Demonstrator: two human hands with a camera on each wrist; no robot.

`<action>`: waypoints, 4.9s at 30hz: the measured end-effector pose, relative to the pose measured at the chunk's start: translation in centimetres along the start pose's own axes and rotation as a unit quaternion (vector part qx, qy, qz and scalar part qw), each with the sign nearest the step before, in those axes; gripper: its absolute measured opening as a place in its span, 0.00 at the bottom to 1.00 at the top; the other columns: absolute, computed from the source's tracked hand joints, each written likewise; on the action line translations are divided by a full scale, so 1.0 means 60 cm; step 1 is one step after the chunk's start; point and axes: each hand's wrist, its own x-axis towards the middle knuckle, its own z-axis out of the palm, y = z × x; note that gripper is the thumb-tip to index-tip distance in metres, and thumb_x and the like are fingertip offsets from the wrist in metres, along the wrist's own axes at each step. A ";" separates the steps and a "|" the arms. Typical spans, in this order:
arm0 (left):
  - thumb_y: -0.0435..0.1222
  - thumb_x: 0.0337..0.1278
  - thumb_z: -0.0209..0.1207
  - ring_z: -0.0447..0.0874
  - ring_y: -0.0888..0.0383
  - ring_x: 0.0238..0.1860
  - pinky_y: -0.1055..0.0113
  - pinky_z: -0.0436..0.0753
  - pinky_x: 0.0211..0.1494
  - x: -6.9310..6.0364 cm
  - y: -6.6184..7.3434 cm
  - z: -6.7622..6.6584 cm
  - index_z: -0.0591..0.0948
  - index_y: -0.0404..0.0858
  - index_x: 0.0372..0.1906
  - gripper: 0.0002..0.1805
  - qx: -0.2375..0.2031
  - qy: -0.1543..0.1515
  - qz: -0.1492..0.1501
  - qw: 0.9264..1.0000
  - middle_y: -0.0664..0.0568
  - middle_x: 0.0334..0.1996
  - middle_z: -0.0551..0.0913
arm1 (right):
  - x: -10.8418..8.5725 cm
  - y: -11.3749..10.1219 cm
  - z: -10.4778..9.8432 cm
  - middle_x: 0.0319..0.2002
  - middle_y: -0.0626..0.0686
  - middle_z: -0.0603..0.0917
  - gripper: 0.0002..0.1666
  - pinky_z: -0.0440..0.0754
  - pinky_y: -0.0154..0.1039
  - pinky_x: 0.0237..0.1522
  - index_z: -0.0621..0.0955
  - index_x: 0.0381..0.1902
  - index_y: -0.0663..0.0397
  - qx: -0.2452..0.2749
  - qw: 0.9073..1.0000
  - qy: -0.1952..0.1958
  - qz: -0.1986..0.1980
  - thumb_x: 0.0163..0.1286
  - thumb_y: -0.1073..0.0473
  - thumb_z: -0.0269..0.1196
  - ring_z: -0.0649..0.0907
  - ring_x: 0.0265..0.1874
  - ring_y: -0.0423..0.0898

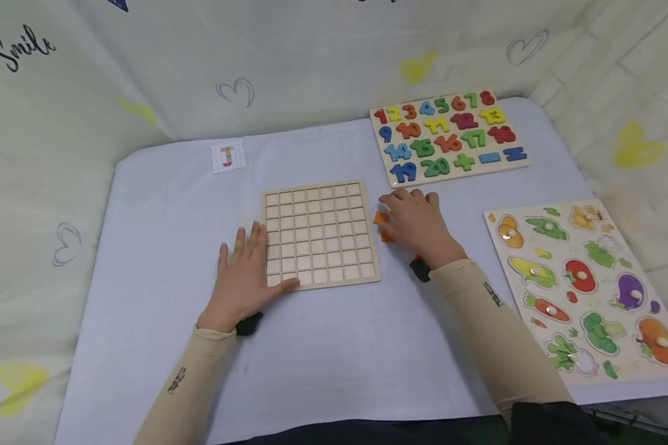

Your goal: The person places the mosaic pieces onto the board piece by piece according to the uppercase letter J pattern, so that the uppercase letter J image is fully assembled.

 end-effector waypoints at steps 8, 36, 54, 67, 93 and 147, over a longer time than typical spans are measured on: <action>0.75 0.55 0.57 0.35 0.43 0.87 0.35 0.42 0.85 0.001 0.015 0.002 0.42 0.39 0.85 0.67 0.007 -0.046 -0.003 0.999 0.49 0.86 0.39 | 0.016 -0.014 0.009 0.55 0.59 0.86 0.23 0.69 0.64 0.57 0.85 0.58 0.52 -0.036 0.999 -0.002 0.004 0.68 0.52 0.71 0.79 0.54 0.62; 0.72 0.53 0.63 0.44 0.43 0.86 0.36 0.53 0.83 0.008 0.015 -0.008 0.46 0.36 0.84 0.68 0.001 -0.052 -0.018 0.998 0.45 0.86 0.42 | 0.127 -0.128 0.021 0.49 0.54 0.89 0.15 0.77 0.59 0.56 0.89 0.51 0.49 -0.008 0.993 0.043 -0.110 0.69 0.51 0.70 0.82 0.51 0.57; 0.72 0.49 0.66 0.49 0.44 0.86 0.35 0.58 0.81 0.009 0.014 -0.003 0.50 0.35 0.84 0.69 0.004 -0.024 -0.012 1.000 0.46 0.86 0.46 | 0.172 -0.206 0.025 0.53 0.52 0.88 0.16 0.77 0.58 0.62 0.90 0.54 0.46 -0.012 0.989 -0.007 -0.148 0.71 0.51 0.71 0.82 0.55 0.55; 0.73 0.51 0.63 0.49 0.43 0.86 0.35 0.58 0.81 0.010 0.007 -0.005 0.49 0.35 0.84 0.69 0.010 -0.035 -0.013 0.999 0.45 0.86 0.45 | 0.166 -0.196 0.020 0.57 0.52 0.87 0.21 0.79 0.58 0.62 0.88 0.58 0.47 -0.011 0.991 -0.013 -0.134 0.70 0.49 0.70 0.83 0.59 0.56; 0.73 0.49 0.65 0.52 0.40 0.85 0.32 0.61 0.78 -0.011 -0.026 -0.020 0.51 0.33 0.83 0.70 0.001 -0.002 -0.052 0.999 0.42 0.85 0.47 | 0.128 0.014 -0.022 0.57 0.61 0.88 0.17 0.80 0.61 0.62 0.88 0.55 0.56 -0.020 0.997 -0.051 -0.045 0.69 0.59 0.68 0.82 0.59 0.61; 0.71 0.50 0.65 0.49 0.41 0.85 0.31 0.58 0.79 -0.008 -0.023 -0.023 0.49 0.33 0.84 0.69 -0.007 -0.018 -0.062 0.998 0.42 0.85 0.46 | 0.130 -0.012 -0.007 0.49 0.55 0.90 0.15 0.75 0.61 0.63 0.90 0.46 0.52 -0.018 0.990 -0.035 -0.132 0.62 0.55 0.74 0.80 0.53 0.57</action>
